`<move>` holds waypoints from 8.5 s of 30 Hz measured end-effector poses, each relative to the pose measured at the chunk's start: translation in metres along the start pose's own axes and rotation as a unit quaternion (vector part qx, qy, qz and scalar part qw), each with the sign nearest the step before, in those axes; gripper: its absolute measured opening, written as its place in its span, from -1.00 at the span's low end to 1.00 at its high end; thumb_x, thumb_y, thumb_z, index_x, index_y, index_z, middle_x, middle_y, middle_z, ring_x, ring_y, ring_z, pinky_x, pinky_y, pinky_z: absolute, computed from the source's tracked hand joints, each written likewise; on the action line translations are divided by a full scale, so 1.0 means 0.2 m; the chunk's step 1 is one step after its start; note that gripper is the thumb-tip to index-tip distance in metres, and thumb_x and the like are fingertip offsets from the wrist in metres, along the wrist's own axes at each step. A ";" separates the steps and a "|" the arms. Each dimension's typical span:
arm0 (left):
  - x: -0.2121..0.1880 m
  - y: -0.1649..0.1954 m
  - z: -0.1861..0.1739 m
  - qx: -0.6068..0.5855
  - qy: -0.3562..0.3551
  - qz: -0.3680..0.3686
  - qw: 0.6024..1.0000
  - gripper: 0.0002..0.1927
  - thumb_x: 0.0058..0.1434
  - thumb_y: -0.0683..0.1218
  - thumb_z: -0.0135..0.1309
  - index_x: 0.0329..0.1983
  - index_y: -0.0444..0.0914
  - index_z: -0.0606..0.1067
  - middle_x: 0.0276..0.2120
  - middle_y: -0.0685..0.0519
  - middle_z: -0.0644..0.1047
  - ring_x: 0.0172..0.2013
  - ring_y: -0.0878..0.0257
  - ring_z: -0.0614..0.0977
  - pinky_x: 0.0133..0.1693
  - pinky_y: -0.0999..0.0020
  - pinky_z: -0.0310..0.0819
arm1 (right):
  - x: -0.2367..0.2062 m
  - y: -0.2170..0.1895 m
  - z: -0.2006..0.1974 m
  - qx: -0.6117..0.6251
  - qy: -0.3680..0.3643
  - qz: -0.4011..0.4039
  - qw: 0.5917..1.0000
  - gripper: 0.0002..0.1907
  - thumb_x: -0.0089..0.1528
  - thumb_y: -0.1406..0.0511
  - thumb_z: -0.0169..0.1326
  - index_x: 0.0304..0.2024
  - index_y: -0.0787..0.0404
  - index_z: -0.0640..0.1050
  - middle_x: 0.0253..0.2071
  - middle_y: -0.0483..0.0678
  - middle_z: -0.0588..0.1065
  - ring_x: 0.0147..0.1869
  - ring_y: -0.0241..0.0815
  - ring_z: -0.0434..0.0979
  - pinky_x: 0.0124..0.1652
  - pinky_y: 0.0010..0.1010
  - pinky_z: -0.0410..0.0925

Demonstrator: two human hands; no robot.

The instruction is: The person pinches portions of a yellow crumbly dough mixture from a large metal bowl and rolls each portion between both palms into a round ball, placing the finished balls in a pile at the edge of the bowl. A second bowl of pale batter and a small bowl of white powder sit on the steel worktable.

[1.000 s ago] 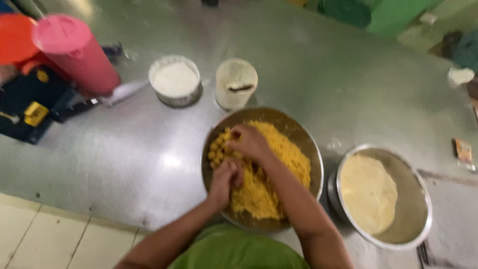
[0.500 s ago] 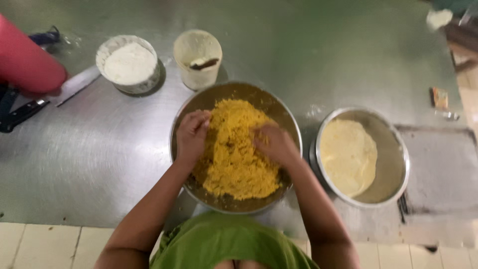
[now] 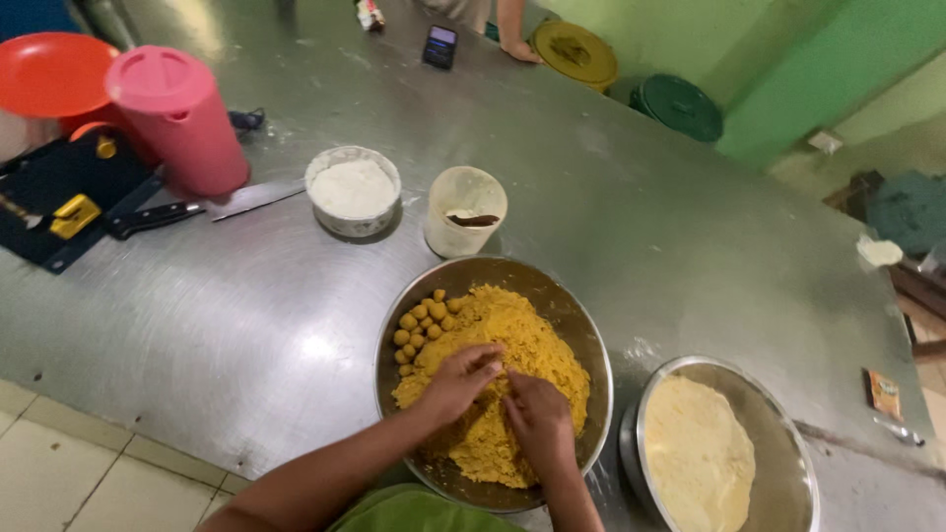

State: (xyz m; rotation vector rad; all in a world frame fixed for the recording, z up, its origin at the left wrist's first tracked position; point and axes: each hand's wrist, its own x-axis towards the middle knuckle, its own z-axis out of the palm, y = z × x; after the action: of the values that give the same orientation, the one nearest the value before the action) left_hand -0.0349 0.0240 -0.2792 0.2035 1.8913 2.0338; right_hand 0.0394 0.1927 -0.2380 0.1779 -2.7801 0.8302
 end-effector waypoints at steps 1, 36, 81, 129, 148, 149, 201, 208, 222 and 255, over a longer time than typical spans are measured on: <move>-0.02 -0.02 0.05 -0.145 -0.003 -0.095 0.985 -0.63 0.37 -0.01 -0.01 0.23 -0.11 0.50 0.11 0.02 0.54 0.12 0.19 0.54 0.17 0.19 0.42 | 0.00 0.00 0.02 0.035 0.012 0.016 0.999 -0.57 0.18 0.25 0.25 0.11 0.11 0.59 -0.09 0.02 0.61 -0.09 -0.10 0.63 -0.12 -0.19 0.52; -0.08 0.05 0.05 -0.376 -0.011 -0.172 0.910 -0.63 0.48 -0.01 -0.09 0.08 -0.45 0.38 -0.04 -0.13 0.51 0.02 0.10 0.58 0.16 0.19 0.59 | 0.08 -0.19 -0.01 0.067 0.040 0.002 0.997 -0.78 0.22 0.32 0.22 -0.08 0.17 0.69 -0.08 0.01 0.66 -0.02 -0.14 0.66 -0.03 -0.36 0.55; -0.15 0.17 0.12 -0.429 -0.042 -0.269 0.862 -0.53 0.47 0.10 -0.28 0.13 -0.30 0.47 -0.04 -0.15 0.60 -0.08 0.13 0.67 -0.03 0.33 0.62 | 0.25 -0.07 0.14 0.372 -0.008 0.233 0.898 -0.29 0.39 -0.13 -0.49 0.53 -0.09 -0.04 0.64 -0.08 -0.36 0.66 0.09 -0.27 0.44 0.10 -0.06; -0.03 0.04 0.21 -0.417 -0.088 -0.148 0.892 -0.27 0.45 0.32 -0.54 0.51 -0.14 0.20 0.42 -0.08 0.30 0.39 0.08 0.32 0.37 0.15 0.17 | 0.28 -0.09 0.13 0.203 0.042 0.091 0.974 -0.43 0.53 0.18 -0.68 0.55 0.20 -0.34 0.62 0.17 -0.54 0.67 0.21 -0.74 0.49 0.03 -0.68; -0.02 0.08 0.16 -0.459 -0.102 -0.083 0.879 -0.25 0.47 0.30 -0.49 0.54 -0.24 0.14 0.47 -0.08 0.25 0.43 0.05 0.27 0.40 0.11 0.10 | 0.28 -0.15 0.06 0.065 0.016 0.053 0.996 -0.15 0.41 -0.07 -0.28 0.57 0.14 -0.21 0.62 0.14 -0.46 0.64 0.21 -0.70 0.48 0.06 -0.53; -0.02 0.09 0.16 -0.484 -0.104 -0.067 0.867 -0.25 0.46 0.29 -0.49 0.54 -0.23 0.12 0.47 -0.11 0.23 0.43 0.01 0.25 0.40 0.08 0.09 | 0.28 -0.15 0.06 -0.003 -0.006 -0.003 1.000 -0.20 0.43 -0.06 -0.30 0.58 0.11 -0.20 0.64 0.10 -0.40 0.68 0.18 -0.67 0.52 0.05 -0.54; 0.07 0.29 0.04 -0.610 -0.058 -0.077 0.786 -0.13 0.39 0.43 -0.51 0.52 -0.25 0.07 0.42 -0.19 0.24 0.40 -0.02 0.26 0.39 0.06 0.09 | 0.32 -0.10 -0.08 0.055 0.021 -0.018 0.998 -0.28 0.08 -0.03 0.34 0.28 -0.06 0.54 0.61 0.07 0.02 0.67 0.25 -0.49 0.46 0.23 -0.29; -0.01 0.32 0.07 -0.490 0.003 -0.191 0.851 -0.21 0.38 0.40 -0.61 0.49 -0.14 0.09 0.13 -0.20 0.44 0.13 0.00 0.47 0.21 0.08 0.36 | 0.34 -0.13 -0.08 0.037 0.033 0.009 0.999 -0.54 0.00 0.03 0.43 -0.12 0.05 0.69 0.59 0.04 0.13 0.69 0.20 -0.35 0.48 0.27 -0.21; -0.26 -0.12 -0.04 -0.442 -0.126 -0.196 0.866 -0.72 0.35 -0.28 0.09 0.12 -0.29 0.53 -0.26 0.04 0.59 -0.31 0.30 0.61 -0.30 0.48 0.55 | 0.64 -0.29 -0.15 0.256 -0.009 0.198 0.946 -0.58 0.19 0.03 0.21 0.00 0.07 0.58 0.09 -0.04 0.51 0.04 -0.14 0.56 -0.09 -0.19 0.58; -0.17 -0.13 -0.08 -0.441 0.015 -0.181 0.879 -0.65 0.47 0.01 -0.11 0.14 -0.30 0.46 -0.20 -0.04 0.58 -0.16 0.13 0.64 -0.09 0.25 0.60 | -0.06 0.09 -0.14 -0.010 -0.158 0.165 0.973 -0.46 0.10 0.20 0.34 0.10 0.22 0.56 -0.03 0.12 0.55 -0.04 0.07 0.60 -0.05 -0.17 0.44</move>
State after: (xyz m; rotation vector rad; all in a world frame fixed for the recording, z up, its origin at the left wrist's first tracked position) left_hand -0.0051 -0.0017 -0.3025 -0.3889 0.7583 2.3676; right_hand 0.0536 0.2234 -0.2277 -0.1800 -3.1720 0.9156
